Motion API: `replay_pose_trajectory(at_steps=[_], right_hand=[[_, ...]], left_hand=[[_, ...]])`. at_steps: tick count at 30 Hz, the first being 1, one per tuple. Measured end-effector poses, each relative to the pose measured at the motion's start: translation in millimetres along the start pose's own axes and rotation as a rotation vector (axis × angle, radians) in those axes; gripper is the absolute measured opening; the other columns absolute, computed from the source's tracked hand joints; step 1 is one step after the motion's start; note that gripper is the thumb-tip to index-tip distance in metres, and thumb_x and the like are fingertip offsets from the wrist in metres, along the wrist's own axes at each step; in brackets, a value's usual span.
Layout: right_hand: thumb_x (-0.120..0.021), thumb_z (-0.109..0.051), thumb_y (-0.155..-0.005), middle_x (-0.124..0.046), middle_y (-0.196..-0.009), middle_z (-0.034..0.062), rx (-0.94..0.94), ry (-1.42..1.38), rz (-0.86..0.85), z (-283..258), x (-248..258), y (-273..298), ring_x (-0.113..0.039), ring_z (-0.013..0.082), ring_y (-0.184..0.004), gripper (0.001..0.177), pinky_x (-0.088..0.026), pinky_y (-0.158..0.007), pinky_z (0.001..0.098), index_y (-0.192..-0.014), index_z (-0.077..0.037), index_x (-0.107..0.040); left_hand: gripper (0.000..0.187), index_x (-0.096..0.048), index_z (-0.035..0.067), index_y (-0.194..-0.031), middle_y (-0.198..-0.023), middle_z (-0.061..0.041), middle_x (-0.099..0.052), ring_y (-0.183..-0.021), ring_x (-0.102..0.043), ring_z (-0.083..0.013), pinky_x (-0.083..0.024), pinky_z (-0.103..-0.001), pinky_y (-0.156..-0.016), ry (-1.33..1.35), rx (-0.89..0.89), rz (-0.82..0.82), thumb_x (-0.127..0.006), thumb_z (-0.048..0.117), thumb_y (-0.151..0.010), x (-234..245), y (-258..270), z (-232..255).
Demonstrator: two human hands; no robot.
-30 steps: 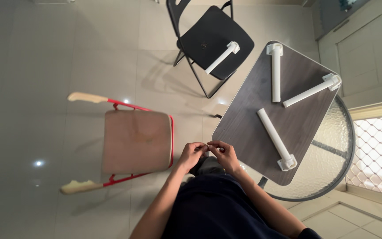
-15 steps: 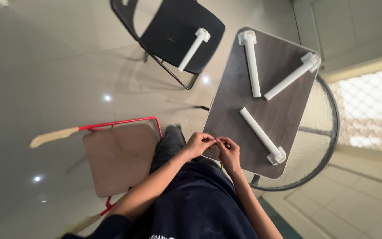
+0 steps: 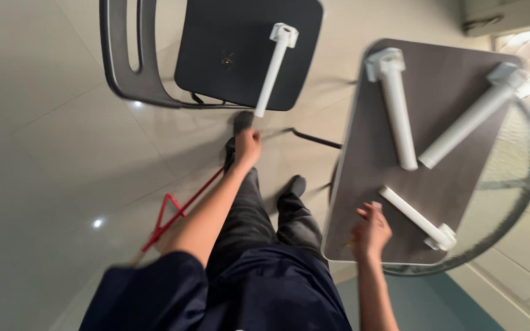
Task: The person assembles white plastic table legs onto a dark tabletop using a screwdriver. They position each leg, insert screws, and tighten them one at a time. The person moves between the table and a nearby chair to access parts and tools.
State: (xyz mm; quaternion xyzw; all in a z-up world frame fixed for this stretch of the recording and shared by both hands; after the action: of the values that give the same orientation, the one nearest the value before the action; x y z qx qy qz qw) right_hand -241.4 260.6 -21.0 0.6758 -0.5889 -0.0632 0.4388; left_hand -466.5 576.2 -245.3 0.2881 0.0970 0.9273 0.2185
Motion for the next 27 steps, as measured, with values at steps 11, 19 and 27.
replay_pose_trajectory(at_steps=[11, 19, 27], right_hand=[[-0.05, -0.072, -0.101, -0.072, -0.091, 0.0115, -0.269, -0.07, 0.289, 10, 34, -90, -0.041, 0.0079, -0.05, 0.078, -0.032, -0.047, 0.0239, -0.122, 0.003, -0.059], [-0.063, -0.053, -0.1, -0.071, -0.083, 0.0104, -0.249, -0.07, 0.419, 3, 16, -103, -0.04, 0.0084, -0.048, 0.055, -0.033, -0.046, 0.0264, -0.109, 0.001, -0.061], [-0.064, -0.039, -0.097, -0.067, -0.076, 0.0089, -0.306, -0.086, 0.317, 3, 2, -87, -0.038, 0.008, -0.047, 0.038, -0.031, -0.045, 0.027, -0.1, -0.001, -0.063]], left_hand=[[0.017, -0.074, -0.002, -0.081, -0.077, -0.019, -0.073, -0.074, -0.074, -0.0329, -0.057, -0.041, -0.07, -0.154, 0.316, 0.178, -0.068, 0.009, -0.091, 27, -201, -85], [0.02, -0.073, -0.003, -0.086, -0.081, -0.013, -0.075, -0.076, -0.075, -0.0256, -0.059, -0.036, -0.071, -0.119, 0.463, 0.084, -0.07, 0.014, -0.094, 40, -223, -100], [0.03, -0.074, -0.001, -0.087, -0.081, -0.016, -0.075, -0.077, -0.073, -0.0294, -0.056, -0.039, -0.072, -0.236, 0.377, 0.154, -0.086, 0.026, -0.081, 45, -224, -107]])
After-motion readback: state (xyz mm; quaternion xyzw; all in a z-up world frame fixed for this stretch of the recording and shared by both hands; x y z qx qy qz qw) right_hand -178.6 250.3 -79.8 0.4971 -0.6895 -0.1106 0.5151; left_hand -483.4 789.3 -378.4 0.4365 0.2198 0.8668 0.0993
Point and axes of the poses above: each hand's wrist, its own y-axis away from the middle knuckle, its own x-axis out of the back of the hand, z = x × y, the point moved 5 cm from there along -y, towards the middle knuckle
